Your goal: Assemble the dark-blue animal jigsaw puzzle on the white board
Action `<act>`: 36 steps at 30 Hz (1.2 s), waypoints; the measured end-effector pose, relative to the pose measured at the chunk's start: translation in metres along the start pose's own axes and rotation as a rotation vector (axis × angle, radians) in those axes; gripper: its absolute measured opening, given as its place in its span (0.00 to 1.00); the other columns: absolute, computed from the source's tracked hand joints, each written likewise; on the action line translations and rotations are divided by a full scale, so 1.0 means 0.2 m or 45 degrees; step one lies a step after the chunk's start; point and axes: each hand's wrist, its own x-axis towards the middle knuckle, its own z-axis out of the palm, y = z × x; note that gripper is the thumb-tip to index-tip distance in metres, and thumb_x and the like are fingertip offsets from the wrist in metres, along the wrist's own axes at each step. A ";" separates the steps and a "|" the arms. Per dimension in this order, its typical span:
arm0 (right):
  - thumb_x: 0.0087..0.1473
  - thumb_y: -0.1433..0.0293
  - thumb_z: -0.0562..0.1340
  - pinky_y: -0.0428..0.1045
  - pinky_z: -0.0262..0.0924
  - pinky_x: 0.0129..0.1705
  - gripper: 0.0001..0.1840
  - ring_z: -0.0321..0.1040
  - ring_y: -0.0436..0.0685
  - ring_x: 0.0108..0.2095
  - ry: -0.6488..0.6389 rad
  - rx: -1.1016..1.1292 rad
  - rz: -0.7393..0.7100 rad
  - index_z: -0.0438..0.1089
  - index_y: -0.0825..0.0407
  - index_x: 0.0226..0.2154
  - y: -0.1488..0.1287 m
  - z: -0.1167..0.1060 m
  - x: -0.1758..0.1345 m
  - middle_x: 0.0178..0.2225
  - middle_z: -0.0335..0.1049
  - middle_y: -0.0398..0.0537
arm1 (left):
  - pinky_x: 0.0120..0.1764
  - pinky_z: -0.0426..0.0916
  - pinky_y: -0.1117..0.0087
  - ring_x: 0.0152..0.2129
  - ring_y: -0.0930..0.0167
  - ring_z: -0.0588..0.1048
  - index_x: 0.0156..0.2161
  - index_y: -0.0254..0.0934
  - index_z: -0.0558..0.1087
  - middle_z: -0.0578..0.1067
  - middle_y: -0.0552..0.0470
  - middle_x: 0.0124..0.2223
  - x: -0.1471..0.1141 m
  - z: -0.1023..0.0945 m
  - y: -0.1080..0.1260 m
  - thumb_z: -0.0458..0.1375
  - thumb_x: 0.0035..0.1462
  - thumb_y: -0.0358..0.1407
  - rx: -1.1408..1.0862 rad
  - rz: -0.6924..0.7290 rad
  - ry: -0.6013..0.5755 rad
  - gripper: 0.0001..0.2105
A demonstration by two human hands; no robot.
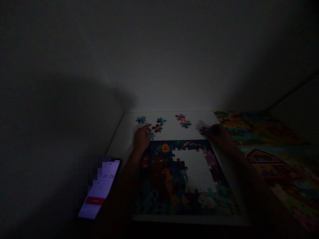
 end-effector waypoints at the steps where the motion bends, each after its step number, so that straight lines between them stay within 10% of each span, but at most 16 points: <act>1: 0.42 0.57 0.67 0.51 0.60 0.32 0.21 0.65 0.57 0.30 0.004 0.000 -0.012 0.64 0.49 0.37 0.00 0.00 0.00 0.30 0.69 0.46 | 0.50 0.69 0.64 0.41 0.66 0.74 0.54 0.40 0.72 0.79 0.53 0.43 0.00 0.00 0.00 0.47 0.54 0.19 0.001 0.010 0.009 0.26; 36: 0.44 0.59 0.69 0.48 0.60 0.35 0.16 0.66 0.53 0.32 -0.286 0.587 0.055 0.64 0.48 0.30 -0.24 0.05 -0.06 0.29 0.68 0.41 | 0.51 0.65 0.58 0.44 0.60 0.73 0.40 0.41 0.75 0.77 0.48 0.45 0.03 0.02 -0.01 0.53 0.56 0.36 0.203 0.209 -0.041 0.10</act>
